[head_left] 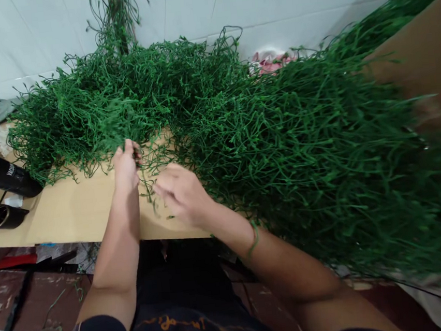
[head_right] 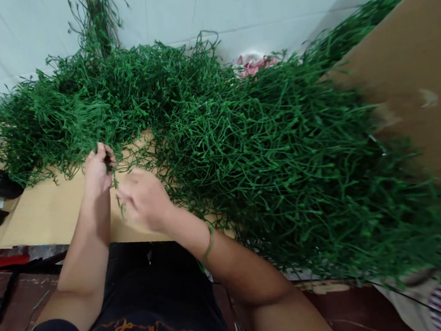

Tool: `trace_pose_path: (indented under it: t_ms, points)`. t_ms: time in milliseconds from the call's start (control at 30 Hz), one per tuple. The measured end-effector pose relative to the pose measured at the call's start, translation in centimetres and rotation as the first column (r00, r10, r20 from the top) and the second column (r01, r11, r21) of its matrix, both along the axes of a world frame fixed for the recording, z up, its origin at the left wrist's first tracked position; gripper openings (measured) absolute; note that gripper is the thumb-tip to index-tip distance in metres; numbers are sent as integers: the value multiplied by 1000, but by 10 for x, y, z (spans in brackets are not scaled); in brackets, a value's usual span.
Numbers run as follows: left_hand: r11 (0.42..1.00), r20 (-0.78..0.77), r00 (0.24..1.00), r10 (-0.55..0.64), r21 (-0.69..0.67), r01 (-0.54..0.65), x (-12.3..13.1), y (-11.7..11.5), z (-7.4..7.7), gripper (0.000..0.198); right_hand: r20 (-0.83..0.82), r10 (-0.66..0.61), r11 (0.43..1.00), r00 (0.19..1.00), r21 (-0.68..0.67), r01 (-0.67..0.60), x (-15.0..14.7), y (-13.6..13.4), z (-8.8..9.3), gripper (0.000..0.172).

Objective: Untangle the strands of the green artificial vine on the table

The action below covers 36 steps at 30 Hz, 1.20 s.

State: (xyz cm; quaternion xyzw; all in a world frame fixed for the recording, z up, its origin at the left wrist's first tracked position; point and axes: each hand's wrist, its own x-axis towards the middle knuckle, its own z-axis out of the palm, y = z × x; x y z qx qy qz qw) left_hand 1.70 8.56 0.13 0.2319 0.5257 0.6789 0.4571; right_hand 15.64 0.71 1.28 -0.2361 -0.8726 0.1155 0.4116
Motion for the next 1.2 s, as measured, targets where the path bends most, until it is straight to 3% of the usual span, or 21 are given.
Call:
trace_pose_path:
  t_ms: [67, 133, 200, 267, 333, 367, 400, 467, 533, 633, 833, 933, 1100, 1167, 1200]
  points:
    - [994, 42, 994, 104, 9, -105, -8, 3, -1, 31, 48, 114, 981, 992, 154, -120, 3, -10, 4, 22]
    - [999, 35, 999, 33, 27, -34, -13, 0, 2, 31, 92, 53, 973, 994, 221, -73, 14, -6, 8, 21]
    - [991, -19, 991, -135, 22, 135, -12, -9, 8, 27, 98, -243, 957, 965, 186, 222, 33, 13, 13, 22]
    - [973, -53, 971, -232, -17, 232, -8, -19, 13, 24, 117, -587, 809, 801, 95, 580, 56, 37, 17, 20]
    - [967, -50, 967, -250, -52, 248, -4, -25, 16, 21, 77, -751, 660, 655, 68, 748, 73, 54, 21, 30]
    - [965, -35, 966, -257, -64, 254, -3, -26, 16, 20, 55, -778, 628, 626, 67, 775, 76, 58, 21, 38]
    - [962, -16, 964, -267, -71, 265, -1, -27, 15, 19, 44, -776, 630, 629, 70, 773, 74, 60, 21, 45]
    - [955, 18, 958, -288, -66, 288, 0, -25, 11, 18, 77, -703, 711, 707, 66, 700, 59, 58, 16, 48]
    - [949, 37, 949, -313, -37, 314, 1, -23, 6, 17, 159, -571, 818, 805, 22, 575, 35, 56, 7, 41]
    - [939, 51, 938, -343, -12, 344, 0, -23, 0, 16, 199, -419, 897, 886, -64, 438, 4, 58, -6, 29]
    - [944, 96, 940, -328, -14, 331, 1, -22, -8, 14, -184, -269, 963, 945, -20, 270, -11, 67, -15, 25]
    - [954, 93, 949, -300, 37, 298, 2, -16, -13, 12, -213, -128, 990, 969, 32, 138, -13, 52, -14, 23]
    - [1000, 95, 995, -13, 2, 12, -6, -17, -9, 20, -214, 141, 966, 967, 245, -86, -5, 9, 7, 22]
    - [994, 25, 994, -111, 11, 111, -8, -22, -3, 21, -203, 75, 963, 976, 270, -18, 8, 11, 17, 21]
    - [977, -14, 977, -213, 14, 213, -8, -25, 1, 21, -200, -71, 968, 977, 221, 116, 17, 18, 20, 22]
